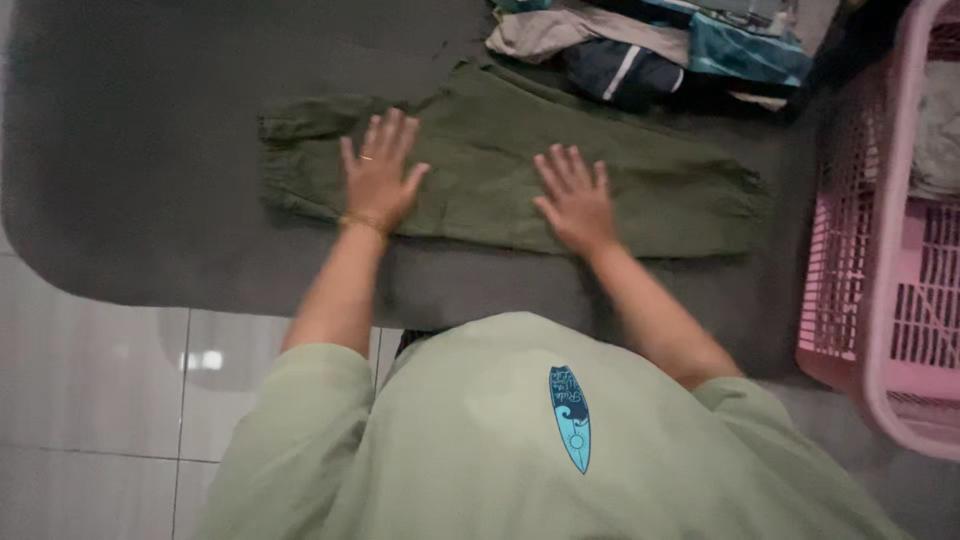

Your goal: The person folds several garments on a gray surface, including green pants, a black shirt, and patterned tops, then places each folded item into a pink laundry basket.

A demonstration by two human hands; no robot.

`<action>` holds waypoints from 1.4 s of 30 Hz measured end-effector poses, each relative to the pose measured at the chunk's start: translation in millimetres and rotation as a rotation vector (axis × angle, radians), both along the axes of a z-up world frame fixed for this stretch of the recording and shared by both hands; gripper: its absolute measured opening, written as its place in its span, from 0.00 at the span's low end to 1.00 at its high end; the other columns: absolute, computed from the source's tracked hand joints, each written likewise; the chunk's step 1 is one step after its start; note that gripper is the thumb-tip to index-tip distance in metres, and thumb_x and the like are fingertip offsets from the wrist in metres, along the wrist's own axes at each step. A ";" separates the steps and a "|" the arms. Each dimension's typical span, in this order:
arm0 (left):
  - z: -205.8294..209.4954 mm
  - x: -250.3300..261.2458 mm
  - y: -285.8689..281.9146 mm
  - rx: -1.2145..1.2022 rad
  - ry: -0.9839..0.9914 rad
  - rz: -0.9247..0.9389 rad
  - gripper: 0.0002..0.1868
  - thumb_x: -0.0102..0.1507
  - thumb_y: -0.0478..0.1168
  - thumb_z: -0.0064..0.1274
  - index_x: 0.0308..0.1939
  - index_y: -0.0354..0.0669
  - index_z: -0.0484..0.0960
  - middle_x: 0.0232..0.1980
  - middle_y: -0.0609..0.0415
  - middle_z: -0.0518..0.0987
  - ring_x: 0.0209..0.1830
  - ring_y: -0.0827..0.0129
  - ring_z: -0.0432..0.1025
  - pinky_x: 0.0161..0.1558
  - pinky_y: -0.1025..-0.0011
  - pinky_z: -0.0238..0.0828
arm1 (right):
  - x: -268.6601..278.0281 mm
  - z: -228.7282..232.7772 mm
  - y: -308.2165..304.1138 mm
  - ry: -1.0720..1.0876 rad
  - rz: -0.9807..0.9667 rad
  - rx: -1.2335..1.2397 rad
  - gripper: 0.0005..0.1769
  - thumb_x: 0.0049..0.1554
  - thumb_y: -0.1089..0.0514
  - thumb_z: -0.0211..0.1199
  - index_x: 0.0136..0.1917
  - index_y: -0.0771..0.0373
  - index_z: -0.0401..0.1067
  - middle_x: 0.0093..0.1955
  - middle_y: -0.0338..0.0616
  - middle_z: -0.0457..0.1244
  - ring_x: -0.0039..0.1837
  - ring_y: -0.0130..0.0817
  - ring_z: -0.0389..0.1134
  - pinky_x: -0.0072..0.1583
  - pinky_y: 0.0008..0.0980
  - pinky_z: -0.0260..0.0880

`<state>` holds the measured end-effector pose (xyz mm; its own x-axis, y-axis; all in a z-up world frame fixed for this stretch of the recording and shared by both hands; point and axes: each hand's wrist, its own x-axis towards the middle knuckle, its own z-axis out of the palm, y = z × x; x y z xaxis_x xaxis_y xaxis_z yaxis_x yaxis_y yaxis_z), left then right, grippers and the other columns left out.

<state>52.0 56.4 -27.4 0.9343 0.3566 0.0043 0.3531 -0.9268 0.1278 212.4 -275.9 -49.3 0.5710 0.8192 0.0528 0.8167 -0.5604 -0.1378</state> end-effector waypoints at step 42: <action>-6.8 18.1 -93.3 -0.065 -0.016 -0.365 0.51 0.59 0.77 0.49 0.79 0.57 0.62 0.85 0.50 0.53 0.86 0.52 0.41 0.77 0.36 0.30 | 69.8 -4.0 168.2 0.107 0.265 -0.070 0.39 0.68 0.31 0.43 0.88 0.36 0.43 0.91 0.27 0.40 0.90 0.38 0.36 0.83 0.63 0.31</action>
